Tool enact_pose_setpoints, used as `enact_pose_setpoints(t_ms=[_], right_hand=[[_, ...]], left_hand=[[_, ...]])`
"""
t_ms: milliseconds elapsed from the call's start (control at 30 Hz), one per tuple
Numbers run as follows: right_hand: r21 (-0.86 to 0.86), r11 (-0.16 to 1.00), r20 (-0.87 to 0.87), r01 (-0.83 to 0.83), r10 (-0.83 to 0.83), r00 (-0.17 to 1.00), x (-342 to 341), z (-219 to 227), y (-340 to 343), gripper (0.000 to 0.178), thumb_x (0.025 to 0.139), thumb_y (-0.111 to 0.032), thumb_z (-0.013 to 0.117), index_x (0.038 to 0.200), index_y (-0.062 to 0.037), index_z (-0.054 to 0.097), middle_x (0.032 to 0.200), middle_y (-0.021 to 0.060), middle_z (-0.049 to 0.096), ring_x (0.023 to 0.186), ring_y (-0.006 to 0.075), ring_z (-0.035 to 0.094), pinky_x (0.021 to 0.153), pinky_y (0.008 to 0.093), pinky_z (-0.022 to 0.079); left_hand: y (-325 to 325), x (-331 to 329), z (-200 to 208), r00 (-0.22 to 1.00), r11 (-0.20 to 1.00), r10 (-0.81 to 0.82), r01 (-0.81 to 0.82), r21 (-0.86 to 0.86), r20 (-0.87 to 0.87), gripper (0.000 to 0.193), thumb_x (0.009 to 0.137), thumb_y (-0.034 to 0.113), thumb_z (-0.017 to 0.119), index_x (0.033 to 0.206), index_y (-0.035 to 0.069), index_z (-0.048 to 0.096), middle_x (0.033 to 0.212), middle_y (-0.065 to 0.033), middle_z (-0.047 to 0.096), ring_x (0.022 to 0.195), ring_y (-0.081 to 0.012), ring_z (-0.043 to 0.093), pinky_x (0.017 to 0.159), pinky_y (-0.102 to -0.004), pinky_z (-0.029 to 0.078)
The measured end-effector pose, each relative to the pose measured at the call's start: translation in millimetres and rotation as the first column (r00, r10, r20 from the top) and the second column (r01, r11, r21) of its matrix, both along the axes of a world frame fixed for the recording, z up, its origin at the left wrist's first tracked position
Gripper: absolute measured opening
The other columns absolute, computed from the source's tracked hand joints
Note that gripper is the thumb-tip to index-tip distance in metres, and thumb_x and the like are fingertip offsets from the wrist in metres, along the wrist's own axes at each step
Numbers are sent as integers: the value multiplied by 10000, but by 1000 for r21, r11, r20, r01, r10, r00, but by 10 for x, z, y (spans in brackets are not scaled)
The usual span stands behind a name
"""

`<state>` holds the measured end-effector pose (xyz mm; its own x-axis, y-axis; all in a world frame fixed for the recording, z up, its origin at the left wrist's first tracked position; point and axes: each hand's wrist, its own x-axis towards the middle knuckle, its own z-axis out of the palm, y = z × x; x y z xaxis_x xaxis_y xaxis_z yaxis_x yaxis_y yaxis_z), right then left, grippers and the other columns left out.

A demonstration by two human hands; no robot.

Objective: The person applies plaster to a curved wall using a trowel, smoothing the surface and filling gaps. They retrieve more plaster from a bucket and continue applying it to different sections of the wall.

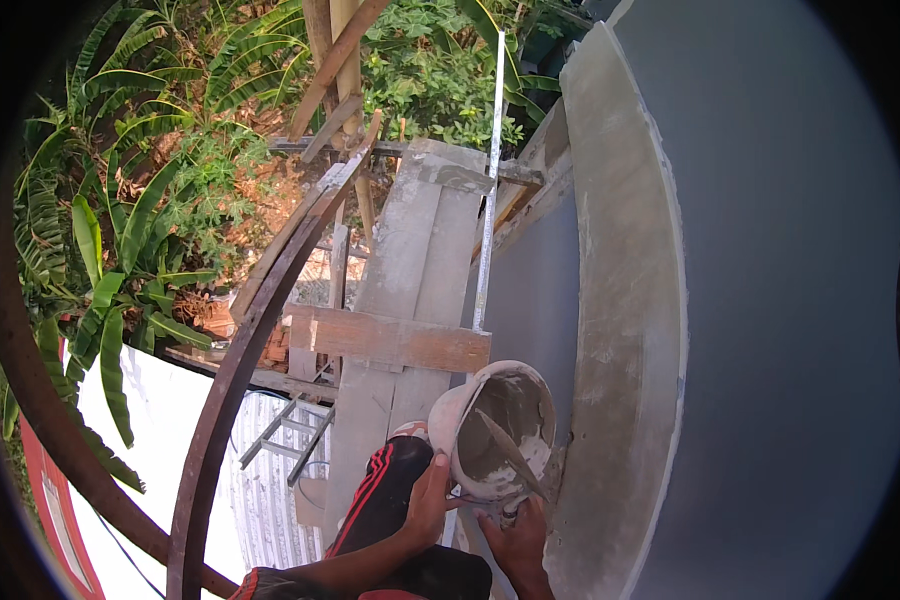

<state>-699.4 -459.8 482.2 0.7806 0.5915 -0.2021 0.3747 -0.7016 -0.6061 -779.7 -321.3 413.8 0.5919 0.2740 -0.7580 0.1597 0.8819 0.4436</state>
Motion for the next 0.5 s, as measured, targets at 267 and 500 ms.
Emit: enact_pose_setpoints(t_ms=[267,500], right_hand=[[-145,961,58,-234,244,968,117,528,475,459,834,-268,918,1104,2,664,1079,191,668,1048,381,631,909,517,524],[-96,969,-31,-228,226,974,267,962,862,522,811,-290,933,1147,4,664,1136,209,684,1108,399,625,960,540,509]], left_hand=[[275,-118,568,991,982,-121,111,-150,-57,974,1103,743,295,1725,5,161,1623,-145,428,1486,-346,462,1107,-523,508],[628,-95,1098,985,987,-149,143,-67,-84,993,1101,748,299,1727,-3,125,1509,-104,461,1465,-334,470,1109,-525,499]])
